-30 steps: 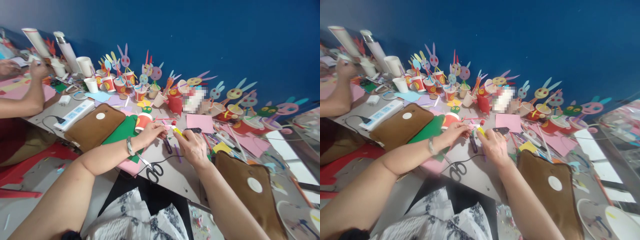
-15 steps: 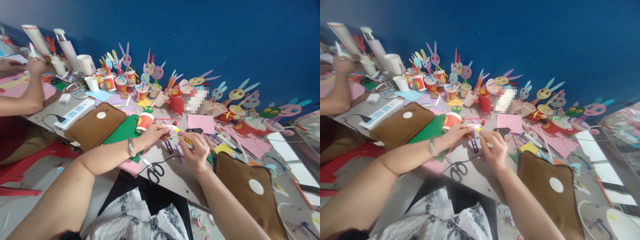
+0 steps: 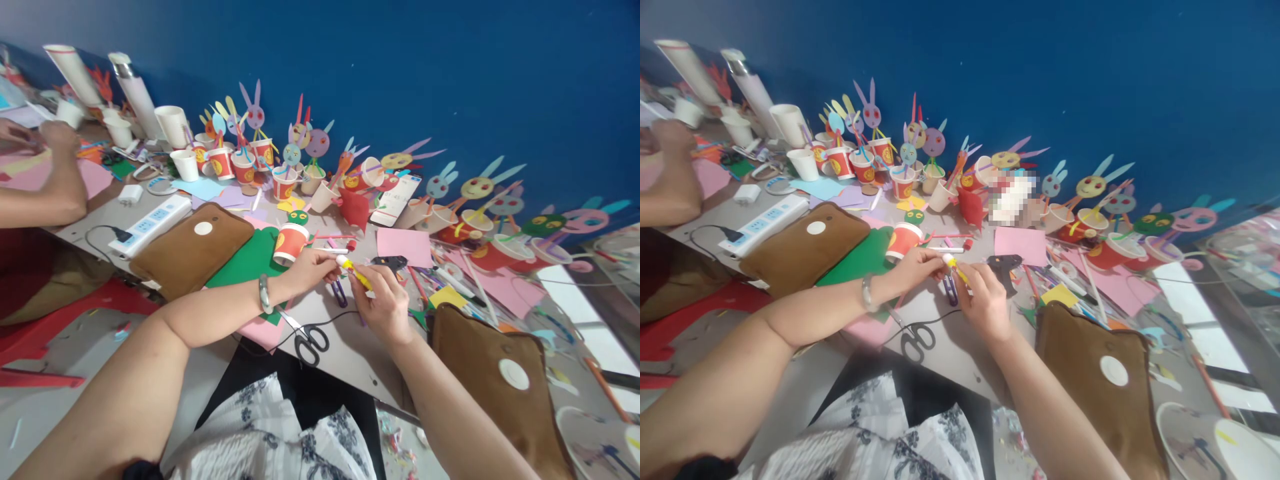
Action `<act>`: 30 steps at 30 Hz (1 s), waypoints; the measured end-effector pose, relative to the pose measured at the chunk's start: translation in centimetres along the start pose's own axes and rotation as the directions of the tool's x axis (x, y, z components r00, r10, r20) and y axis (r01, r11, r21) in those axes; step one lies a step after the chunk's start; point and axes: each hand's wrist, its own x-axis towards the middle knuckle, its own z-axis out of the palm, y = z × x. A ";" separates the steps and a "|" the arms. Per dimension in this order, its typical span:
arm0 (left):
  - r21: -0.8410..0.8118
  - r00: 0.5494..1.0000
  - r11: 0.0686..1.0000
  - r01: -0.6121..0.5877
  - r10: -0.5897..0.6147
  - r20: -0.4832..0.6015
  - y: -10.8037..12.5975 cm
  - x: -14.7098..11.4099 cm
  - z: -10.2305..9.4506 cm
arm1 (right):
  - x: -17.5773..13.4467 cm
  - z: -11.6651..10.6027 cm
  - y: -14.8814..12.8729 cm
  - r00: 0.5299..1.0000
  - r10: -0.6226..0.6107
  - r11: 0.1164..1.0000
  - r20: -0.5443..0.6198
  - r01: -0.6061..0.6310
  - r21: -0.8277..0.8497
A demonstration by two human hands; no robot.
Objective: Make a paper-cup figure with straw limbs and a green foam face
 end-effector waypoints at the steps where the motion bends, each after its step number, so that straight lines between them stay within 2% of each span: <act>1: 0.006 1.000 1.000 0.002 -0.002 0.000 -0.1 0.0 0.0 | 0.0 0.0 0.1 1.000 -0.014 1.000 0.007 0.014 -0.013; 8: -0.011 1.000 1.000 -0.008 0.008 -0.001 -0.3 -0.2 0.3 | -0.4 0.1 0.2 0.997 -0.056 0.996 0.050 0.059 -0.061; 19: 0.053 0.999 0.999 -0.008 0.006 0.037 0.3 -0.6 0.5 | -0.3 0.2 0.1 0.999 -0.005 0.992 0.052 0.012 -0.129; 21: 0.048 0.999 0.999 0.005 -0.008 0.046 0.4 -0.8 0.6 | -0.1 0.1 0.4 0.999 0.015 0.990 0.028 -0.011 -0.139; 26: -0.056 0.996 0.994 0.094 -0.094 0.007 0.4 -0.6 0.5 | 0.5 -0.5 0.7 0.989 0.055 0.989 -0.134 -0.073 -0.130; 30: -0.107 0.996 0.991 0.084 -0.085 -0.009 0.6 -0.4 0.3 | 0.2 -0.3 0.1 0.992 0.017 0.998 -0.121 -0.024 -0.053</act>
